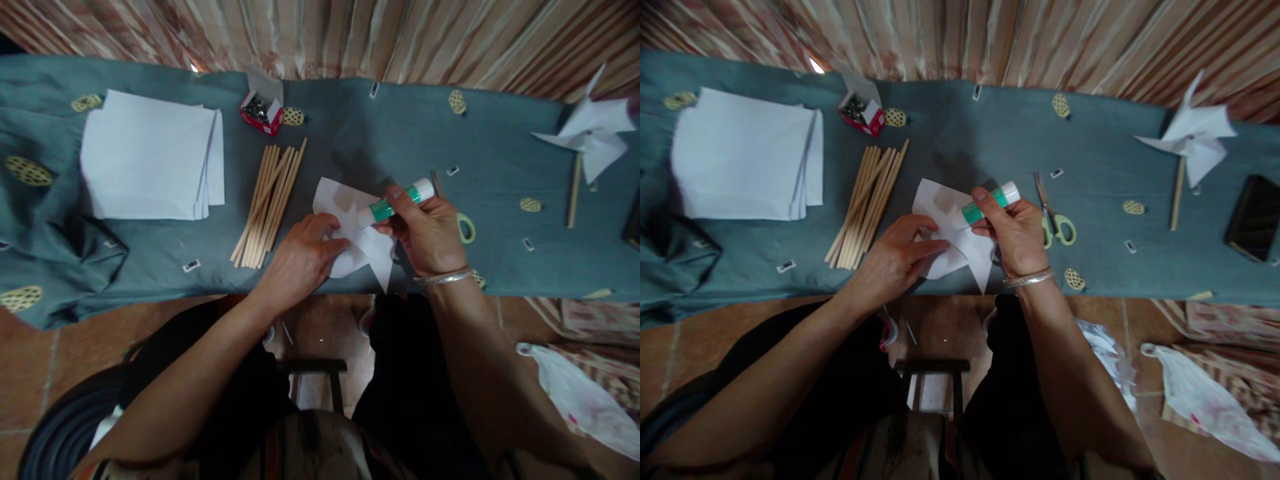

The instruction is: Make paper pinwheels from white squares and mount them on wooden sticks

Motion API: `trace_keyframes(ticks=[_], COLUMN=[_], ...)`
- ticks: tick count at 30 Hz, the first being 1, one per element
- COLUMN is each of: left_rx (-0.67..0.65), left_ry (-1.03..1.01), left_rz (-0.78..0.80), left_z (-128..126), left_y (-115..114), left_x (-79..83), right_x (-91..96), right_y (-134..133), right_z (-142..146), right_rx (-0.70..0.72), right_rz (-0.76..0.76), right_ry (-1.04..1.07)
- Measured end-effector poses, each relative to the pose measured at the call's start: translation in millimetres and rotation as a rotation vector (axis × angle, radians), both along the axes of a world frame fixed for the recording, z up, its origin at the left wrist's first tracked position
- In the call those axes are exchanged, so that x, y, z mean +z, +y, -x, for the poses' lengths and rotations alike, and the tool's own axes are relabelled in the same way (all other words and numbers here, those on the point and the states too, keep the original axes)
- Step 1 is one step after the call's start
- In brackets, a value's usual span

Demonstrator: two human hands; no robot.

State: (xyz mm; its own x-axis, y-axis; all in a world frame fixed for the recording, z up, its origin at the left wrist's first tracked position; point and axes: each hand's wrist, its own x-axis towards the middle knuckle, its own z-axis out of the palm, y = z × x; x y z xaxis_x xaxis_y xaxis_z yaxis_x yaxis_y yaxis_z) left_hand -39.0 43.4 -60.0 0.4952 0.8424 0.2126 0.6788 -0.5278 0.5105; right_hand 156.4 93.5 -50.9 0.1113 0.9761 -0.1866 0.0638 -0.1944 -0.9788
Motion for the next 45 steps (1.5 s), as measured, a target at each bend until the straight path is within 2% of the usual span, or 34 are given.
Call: trace_keyframes(ticks=[5, 11, 16, 19, 28, 35, 39, 42, 45], left_rx=[0.003, 0.054, 0.235, 0.314, 0.317, 0.296, 0.261, 0.312, 0.428], left_ry=[-0.043, -0.178, -0.462, -0.551, -0.533, -0.481, -0.475, -0.416, -0.224], left_rz=[0.002, 0.029, 0.159, 0.214, 0.215, 0.178, 0.171, 0.147, 0.063], left_z=[1, 1, 11, 20, 32, 32, 34, 50, 77], left_y=[-2, -8, -6, -5, -6, -10, -11, -9, -7], left_x=[-0.3, -2.1, 1.1, 5.5, 9.7, 8.1, 12.9, 17.2, 17.5], right_x=[5.8, 14.9, 16.2, 17.7, 16.7, 16.3, 17.2, 21.9, 25.7], right_y=[0, -6, -6, -8, -14, -20, -26, -26, -24], right_z=[2, 21, 38, 46, 65, 65, 65, 53, 29], right_rx=[0.041, 0.092, 0.122, 0.115, 0.251, 0.318, 0.375, 0.353, 0.228], right_rz=[-0.031, 0.033, 0.064, 0.104, 0.04, -0.095, -0.134, -0.213, -0.29], right_ry=[0.033, 0.36, 0.503, 0.528, 0.402, 0.093, 0.023, -0.006, -0.095])
